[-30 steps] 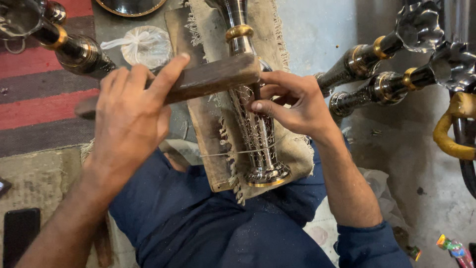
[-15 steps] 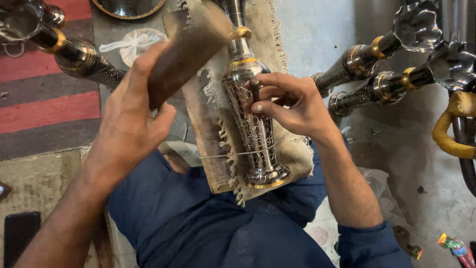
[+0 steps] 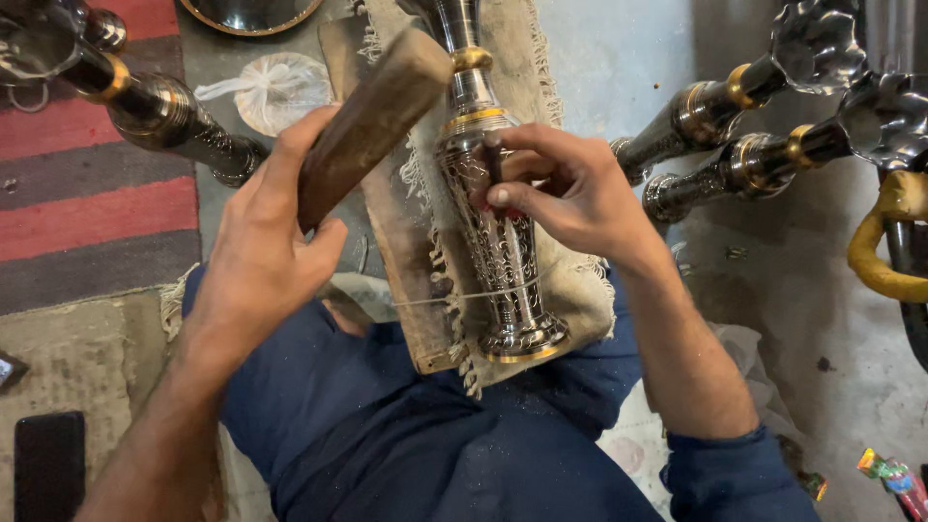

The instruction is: The person sits on the floor with an ornate metal vase held on a padded board across their lap. They hold a small punch against the vase's decorated surface and strike it with a wooden mallet, repositioning the punch repeatedly to work the pattern, occasionally steadying or turning the vase.

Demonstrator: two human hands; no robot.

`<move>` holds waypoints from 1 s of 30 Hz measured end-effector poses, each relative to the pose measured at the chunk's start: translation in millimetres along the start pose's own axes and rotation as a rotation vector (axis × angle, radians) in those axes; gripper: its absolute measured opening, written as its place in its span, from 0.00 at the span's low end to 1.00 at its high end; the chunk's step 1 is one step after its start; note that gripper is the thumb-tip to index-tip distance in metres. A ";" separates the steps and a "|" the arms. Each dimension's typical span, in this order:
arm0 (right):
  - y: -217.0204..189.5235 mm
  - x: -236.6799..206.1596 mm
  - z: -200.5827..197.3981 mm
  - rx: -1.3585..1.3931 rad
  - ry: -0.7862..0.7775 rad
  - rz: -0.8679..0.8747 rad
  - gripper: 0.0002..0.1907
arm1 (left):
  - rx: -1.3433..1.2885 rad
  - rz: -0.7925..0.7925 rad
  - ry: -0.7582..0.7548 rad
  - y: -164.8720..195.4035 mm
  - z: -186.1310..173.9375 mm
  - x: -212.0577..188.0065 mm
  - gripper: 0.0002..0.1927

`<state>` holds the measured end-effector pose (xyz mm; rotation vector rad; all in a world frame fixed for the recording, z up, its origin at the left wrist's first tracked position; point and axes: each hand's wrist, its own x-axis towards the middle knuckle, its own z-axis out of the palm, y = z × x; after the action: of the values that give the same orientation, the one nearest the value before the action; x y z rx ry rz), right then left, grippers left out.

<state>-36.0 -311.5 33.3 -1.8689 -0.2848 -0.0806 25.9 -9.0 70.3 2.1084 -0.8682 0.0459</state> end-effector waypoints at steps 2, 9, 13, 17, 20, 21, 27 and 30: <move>-4.6 4.7 -2.8 -0.013 -0.042 -0.020 0.20 | 0.010 -0.159 -0.024 -1.8 2.7 -4.1 0.40; -16.4 9.6 -5.8 -0.104 -0.093 -0.041 0.20 | -0.050 -0.152 0.025 -2.4 8.6 -12.8 0.41; -17.0 9.0 -5.5 -0.098 -0.096 -0.052 0.20 | 0.085 -0.007 0.053 1.9 4.7 -11.2 0.41; -16.4 10.2 -3.8 -0.145 -0.084 -0.068 0.21 | 0.393 -0.129 -0.027 4.0 -2.8 -9.2 0.40; -17.7 10.1 -2.2 -0.184 -0.051 -0.090 0.22 | 0.141 0.076 0.081 2.8 -3.8 -7.8 0.40; -18.1 10.3 -1.8 -0.207 -0.037 -0.097 0.22 | 0.264 0.057 0.050 1.9 -4.8 -7.9 0.41; -14.6 9.3 -1.7 -0.241 -0.062 -0.097 0.22 | 0.063 -0.166 0.069 -3.9 2.0 -13.3 0.40; -8.8 7.6 -5.1 -0.108 -0.079 -0.068 0.19 | 0.432 -0.063 -0.047 -10.1 4.0 -19.6 0.46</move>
<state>-30.4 -312.6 44.6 -1.9724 -0.4055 -0.0694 15.9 3.4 54.6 2.5470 -0.8777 0.1639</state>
